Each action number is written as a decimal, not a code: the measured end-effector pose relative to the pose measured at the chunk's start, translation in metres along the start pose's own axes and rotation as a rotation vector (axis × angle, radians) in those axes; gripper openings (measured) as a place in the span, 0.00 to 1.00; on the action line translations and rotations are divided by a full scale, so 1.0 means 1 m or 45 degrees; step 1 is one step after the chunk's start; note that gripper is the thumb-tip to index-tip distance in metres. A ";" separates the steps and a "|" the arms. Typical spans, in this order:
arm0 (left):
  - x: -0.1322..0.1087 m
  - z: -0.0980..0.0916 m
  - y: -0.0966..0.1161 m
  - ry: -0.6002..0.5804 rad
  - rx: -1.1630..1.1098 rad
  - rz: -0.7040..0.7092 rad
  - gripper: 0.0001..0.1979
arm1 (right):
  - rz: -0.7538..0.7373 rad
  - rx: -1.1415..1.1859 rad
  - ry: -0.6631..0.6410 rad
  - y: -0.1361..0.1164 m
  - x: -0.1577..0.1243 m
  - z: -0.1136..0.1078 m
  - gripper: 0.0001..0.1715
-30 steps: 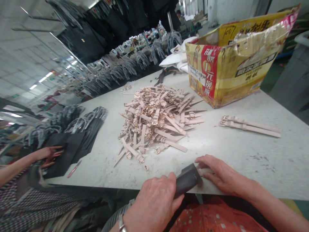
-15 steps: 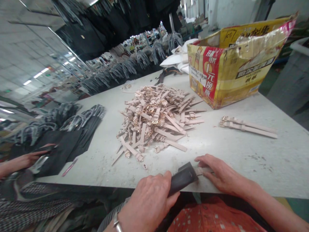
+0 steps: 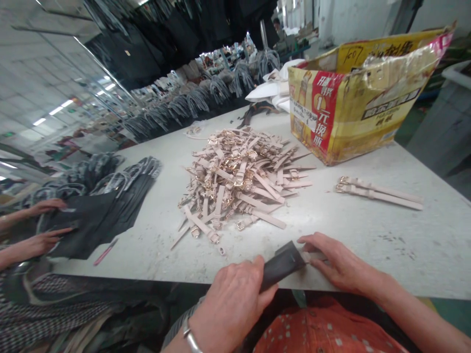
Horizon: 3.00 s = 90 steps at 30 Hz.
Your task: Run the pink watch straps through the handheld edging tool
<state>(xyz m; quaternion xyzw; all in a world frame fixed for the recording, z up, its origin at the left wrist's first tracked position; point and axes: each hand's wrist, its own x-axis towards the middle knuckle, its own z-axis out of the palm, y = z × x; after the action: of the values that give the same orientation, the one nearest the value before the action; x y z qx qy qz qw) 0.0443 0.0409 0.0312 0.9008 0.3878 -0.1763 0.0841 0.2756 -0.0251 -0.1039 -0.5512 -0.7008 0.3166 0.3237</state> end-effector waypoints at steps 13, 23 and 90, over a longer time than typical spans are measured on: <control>0.007 0.000 0.011 -0.007 -0.024 0.047 0.11 | 0.019 0.004 0.026 0.001 0.000 0.000 0.25; -0.006 0.009 -0.019 0.022 -0.005 -0.138 0.14 | -0.059 -0.078 0.032 -0.005 0.000 -0.003 0.26; -0.020 0.043 -0.018 0.174 -0.470 -0.224 0.11 | 0.717 1.436 0.344 -0.045 -0.006 0.033 0.26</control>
<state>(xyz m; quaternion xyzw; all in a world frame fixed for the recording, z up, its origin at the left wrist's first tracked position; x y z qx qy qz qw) 0.0075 0.0276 -0.0017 0.8427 0.4953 -0.0475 0.2055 0.2247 -0.0421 -0.0873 -0.4941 -0.2084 0.6371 0.5536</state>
